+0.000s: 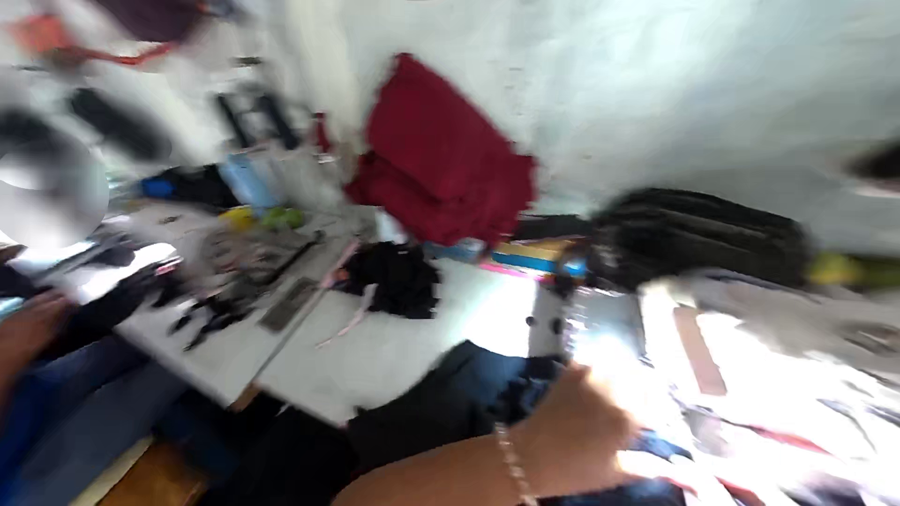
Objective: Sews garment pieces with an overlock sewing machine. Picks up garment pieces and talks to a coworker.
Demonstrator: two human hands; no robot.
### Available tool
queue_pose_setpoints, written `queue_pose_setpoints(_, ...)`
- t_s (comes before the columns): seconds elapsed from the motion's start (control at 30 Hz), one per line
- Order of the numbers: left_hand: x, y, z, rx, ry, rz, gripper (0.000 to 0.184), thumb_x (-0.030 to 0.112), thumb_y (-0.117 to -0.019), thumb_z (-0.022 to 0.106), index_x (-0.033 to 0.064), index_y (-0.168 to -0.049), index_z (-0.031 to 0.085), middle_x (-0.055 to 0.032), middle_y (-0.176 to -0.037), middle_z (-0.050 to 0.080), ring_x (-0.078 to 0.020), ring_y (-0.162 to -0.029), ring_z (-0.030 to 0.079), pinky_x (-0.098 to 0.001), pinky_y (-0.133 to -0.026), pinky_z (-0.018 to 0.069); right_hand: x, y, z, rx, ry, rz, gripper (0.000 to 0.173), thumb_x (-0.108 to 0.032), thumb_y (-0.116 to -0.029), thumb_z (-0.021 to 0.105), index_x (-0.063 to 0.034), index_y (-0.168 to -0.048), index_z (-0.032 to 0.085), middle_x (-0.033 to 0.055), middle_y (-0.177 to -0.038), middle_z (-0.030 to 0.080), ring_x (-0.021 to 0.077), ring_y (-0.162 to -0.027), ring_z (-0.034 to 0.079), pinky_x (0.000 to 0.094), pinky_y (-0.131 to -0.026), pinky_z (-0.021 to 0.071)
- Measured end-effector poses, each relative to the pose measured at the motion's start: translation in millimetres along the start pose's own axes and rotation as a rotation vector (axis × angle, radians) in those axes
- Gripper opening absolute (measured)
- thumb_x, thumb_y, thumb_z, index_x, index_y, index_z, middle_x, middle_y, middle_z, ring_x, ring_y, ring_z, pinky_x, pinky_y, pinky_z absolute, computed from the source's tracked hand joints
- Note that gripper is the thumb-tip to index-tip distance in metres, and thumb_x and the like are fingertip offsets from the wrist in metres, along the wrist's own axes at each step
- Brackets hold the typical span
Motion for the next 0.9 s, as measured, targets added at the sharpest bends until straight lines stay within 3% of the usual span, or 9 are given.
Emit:
queue_pose_setpoints(0.03,-1,4,3,-0.023,-0.014,0.004,0.041,0.049,-0.0825,0.079,0.0090,-0.092,0.076,-0.0084,-0.101,0.075,-0.0277,-0.104,0.068,-0.0496,-0.091,0.0525,4,2,2,0.016,0.045,-0.001,0.014,-0.007,-0.0920,0.072,0.0072,-0.091,0.073,0.0047,-0.086,0.073,-0.0034,-0.080,0.067,0.0147,-0.076,0.0564)
queue_pose_setpoints(0.13,-1,6,18,-0.070,-0.090,0.016,0.044,0.055,-0.0890,0.068,0.0118,-0.092,0.077,-0.0071,-0.100,0.075,-0.0282,-0.100,0.070,-0.0517,-0.087,0.0541,22,6,-1,0.080,0.142,0.005,0.014,-0.017,-0.0908,0.071,-0.0042,-0.088,0.074,-0.0046,-0.080,0.072,-0.0073,-0.071,0.064,0.0113,-0.067,0.0555)
queue_pose_setpoints(0.23,6,5,25,-0.100,-0.017,0.037,0.030,0.036,-0.0957,0.062,0.0080,-0.094,0.074,-0.0087,-0.095,0.074,-0.0290,-0.095,0.071,-0.0523,-0.085,0.0530,25,8,-7,0.104,0.194,0.030,0.016,-0.020,-0.0909,0.071,-0.0045,-0.091,0.075,-0.0019,-0.083,0.073,-0.0054,-0.074,0.064,0.0115,-0.070,0.0535)
queue_pose_setpoints(0.33,8,2,27,-0.149,0.114,0.039,0.026,0.023,-0.0999,0.054,0.0029,-0.101,0.071,-0.0099,-0.088,0.071,-0.0218,-0.083,0.071,-0.0357,-0.076,0.0590,28,11,-9,0.108,0.163,0.058,0.015,-0.020,-0.0913,0.071,-0.0048,-0.092,0.075,-0.0016,-0.082,0.072,-0.0062,-0.072,0.062,0.0096,-0.067,0.0513)
queue_pose_setpoints(0.47,-13,-6,34,-0.145,0.177,0.008,0.036,0.041,-0.0952,0.062,0.0071,-0.096,0.074,-0.0068,-0.091,0.074,-0.0181,-0.084,0.072,-0.0365,-0.074,0.0593,30,12,-11,0.129,0.119,0.085,0.015,-0.020,-0.0912,0.072,-0.0055,-0.092,0.075,-0.0028,-0.081,0.071,-0.0072,-0.068,0.060,0.0087,-0.064,0.0494)
queue_pose_setpoints(0.57,-22,-8,42,-0.192,0.294,-0.036,0.030,0.038,-0.0957,0.063,0.0102,-0.092,0.073,-0.0023,-0.090,0.072,-0.0113,-0.087,0.069,-0.0320,-0.076,0.0566,31,12,-12,0.145,0.093,0.076,0.014,-0.020,-0.0912,0.073,-0.0061,-0.092,0.075,-0.0039,-0.080,0.071,-0.0076,-0.066,0.057,0.0085,-0.061,0.0478)
queue_pose_setpoints(0.73,-32,-6,50,-0.242,0.357,-0.135,0.031,0.040,-0.0936,0.066,0.0095,-0.090,0.071,-0.0010,-0.087,0.069,-0.0081,-0.081,0.065,-0.0287,-0.073,0.0549,33,13,-14,0.172,0.063,0.076,0.013,-0.018,-0.0899,0.074,-0.0056,-0.091,0.075,-0.0045,-0.080,0.070,-0.0085,-0.064,0.056,0.0079,-0.059,0.0468)
queue_pose_setpoints(0.83,-36,-7,48,-0.202,0.340,-0.161,0.034,0.039,-0.0881,0.070,0.0061,-0.097,0.073,-0.0024,-0.087,0.072,-0.0082,-0.083,0.068,-0.0280,-0.077,0.0559,34,12,-14,0.190,0.048,0.077,0.011,-0.016,-0.0890,0.074,-0.0054,-0.091,0.075,-0.0046,-0.080,0.071,-0.0090,-0.064,0.056,0.0073,-0.060,0.0469)
queue_pose_setpoints(0.9,-35,-7,48,-0.207,0.349,-0.158,0.034,0.039,-0.0894,0.068,0.0088,-0.106,0.072,0.0010,-0.094,0.074,-0.0042,-0.088,0.068,-0.0240,-0.081,0.0555,35,12,-14,0.193,0.045,0.076,0.011,-0.016,-0.0888,0.074,-0.0058,-0.091,0.075,-0.0045,-0.080,0.071,-0.0087,-0.064,0.056,0.0072,-0.060,0.0471)
Point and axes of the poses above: each hand's wrist, its own y-axis away from the middle knuckle, its own z-axis out of the palm, x = y × z, the point moved 9 cm from there along -y, towards the middle knuckle
